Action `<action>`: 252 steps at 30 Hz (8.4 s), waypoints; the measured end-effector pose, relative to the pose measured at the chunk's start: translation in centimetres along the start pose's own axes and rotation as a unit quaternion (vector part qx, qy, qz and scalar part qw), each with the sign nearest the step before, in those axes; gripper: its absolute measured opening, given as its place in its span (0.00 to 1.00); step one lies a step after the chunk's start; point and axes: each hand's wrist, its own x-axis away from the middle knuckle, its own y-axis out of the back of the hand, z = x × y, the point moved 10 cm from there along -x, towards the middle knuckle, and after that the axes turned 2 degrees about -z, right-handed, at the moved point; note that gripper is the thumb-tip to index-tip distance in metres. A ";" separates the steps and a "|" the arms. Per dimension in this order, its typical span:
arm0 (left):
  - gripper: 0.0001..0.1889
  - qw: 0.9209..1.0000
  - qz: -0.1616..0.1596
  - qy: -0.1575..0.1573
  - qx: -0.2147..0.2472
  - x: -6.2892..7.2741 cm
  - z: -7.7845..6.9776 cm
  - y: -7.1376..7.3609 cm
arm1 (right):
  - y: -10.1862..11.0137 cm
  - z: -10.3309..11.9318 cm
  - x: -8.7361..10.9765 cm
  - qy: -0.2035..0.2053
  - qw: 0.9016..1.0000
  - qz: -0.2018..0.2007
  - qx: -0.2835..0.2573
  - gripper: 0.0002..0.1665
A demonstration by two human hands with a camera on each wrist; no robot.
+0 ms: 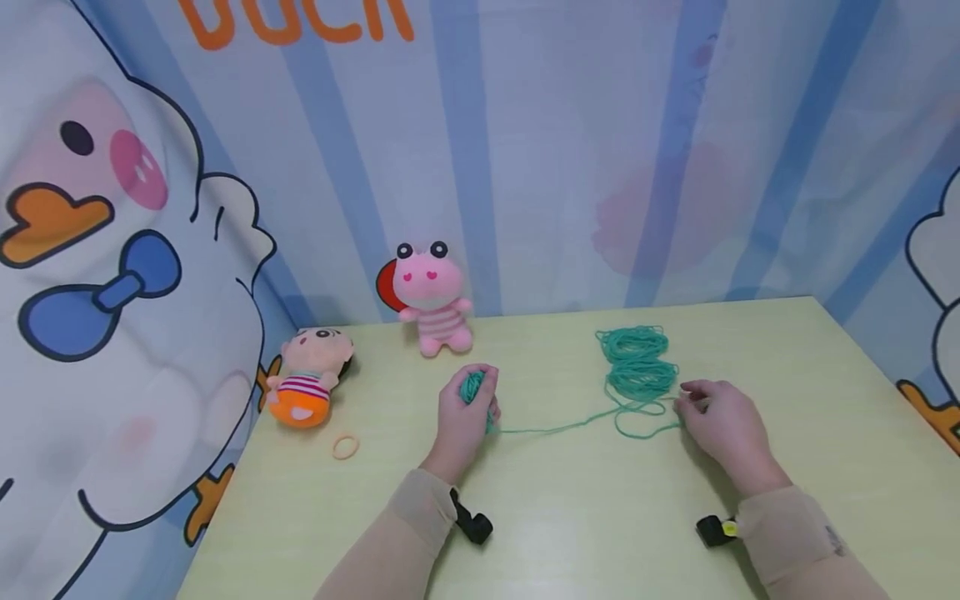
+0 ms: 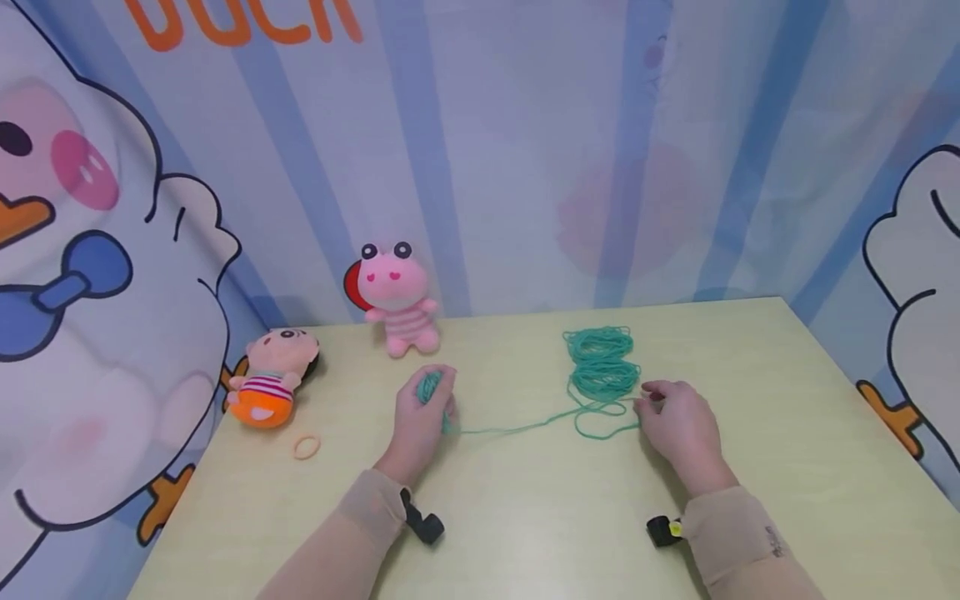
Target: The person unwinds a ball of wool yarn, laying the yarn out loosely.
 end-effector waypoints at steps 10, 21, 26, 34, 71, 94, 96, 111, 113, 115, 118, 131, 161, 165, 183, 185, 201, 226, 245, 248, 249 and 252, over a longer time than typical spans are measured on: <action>0.22 0.999 0.019 0.002 0.027 0.0 0.0 -0.2 | -5.0 11.3 2.2 0.187 0.977 0.006 -0.103 0.17; 0.23 1.000 0.014 -0.018 -0.004 -0.1 -0.5 -0.1 | -12.0 19.7 3.5 0.230 0.962 0.104 -0.102 0.15; 0.23 1.000 0.006 -0.023 -0.011 -0.1 -0.6 -0.1 | -11.8 19.6 3.5 0.227 0.964 0.106 -0.094 0.09; 0.19 0.999 -0.015 -0.026 -0.037 -0.2 -0.3 0.3 | -7.9 16.7 2.0 0.163 0.973 0.070 -0.147 0.11; 0.11 0.999 0.022 -0.006 0.030 0.0 -0.6 -0.3 | 1.5 -0.7 -0.4 -0.012 0.997 -0.054 -0.054 0.21; 0.11 0.998 0.061 -0.011 0.025 0.2 -0.6 -1.3 | -4.9 11.1 1.9 0.167 0.979 0.004 -0.118 0.16; 0.13 0.997 0.065 -0.012 0.025 0.2 -0.7 -1.4 | -6.5 12.9 2.3 0.183 0.974 0.026 -0.132 0.18; 0.14 0.996 0.078 -0.017 0.025 0.3 -0.9 -1.7 | -10.1 18.8 2.7 0.214 0.970 0.032 -0.112 0.08; 0.14 0.997 0.069 -0.014 0.019 0.3 -0.8 -1.5 | -9.4 18.6 2.6 0.208 0.971 0.022 -0.118 0.08; 0.14 0.998 0.055 -0.011 0.009 0.2 -0.6 -1.2 | -8.5 18.2 2.4 0.198 0.971 0.013 -0.131 0.09; 0.15 0.999 0.031 -0.008 -0.007 0.1 -0.4 -0.7 | -7.0 17.4 2.1 0.177 0.972 -0.006 -0.152 0.11; 0.19 0.999 0.034 -0.010 0.004 0.2 -0.4 -0.7 | -1.1 10.7 1.3 0.129 0.970 -0.102 -0.180 0.12; 0.12 1.000 -0.001 -0.001 0.021 0.2 -0.3 0.1 | 0.0 -1.0 0.1 -0.038 0.999 0.029 -0.008 0.26; 0.15 1.000 0.003 -0.002 0.015 0.1 -0.3 0.0 | -0.2 0.3 0.2 -0.016 1.000 0.012 -0.007 0.29; 0.16 1.000 0.027 -0.004 0.015 0.2 -0.3 -0.5 | -9.8 17.8 3.0 0.187 0.972 0.100 -0.097 0.29; 0.13 0.999 0.032 -0.008 0.018 0.2 -0.4 -0.6 | -10.7 18.7 3.0 0.184 0.972 0.107 -0.098 0.29; 0.20 0.999 0.019 -0.010 0.025 0.1 -0.4 -0.4 | -6.1 17.1 2.3 0.160 0.973 -0.024 -0.162 0.12; 0.12 0.999 0.021 0.004 0.041 0.3 -0.7 -0.5 | 1.2 4.3 1.5 0.073 0.967 -0.149 -0.191 0.18; 0.09 0.998 0.020 -0.018 0.054 0.3 -1.1 -0.6 | 0.7 -0.1 0.3 0.006 0.994 -0.089 -0.060 0.21; 0.06 0.998 0.016 -0.016 0.064 0.2 -1.0 -0.5 | 0.2 -0.7 0.1 -0.001 0.997 -0.066 -0.038 0.21; 0.06 0.998 0.014 -0.017 0.062 0.2 -1.0 -0.4 | 0.1 -0.8 0.0 -0.003 0.998 -0.060 -0.034 0.21; 0.08 0.999 0.002 -0.024 0.032 0.2 -0.9 0.0 | -0.2 -1.2 -0.1 -0.012 0.999 -0.044 -0.021 0.22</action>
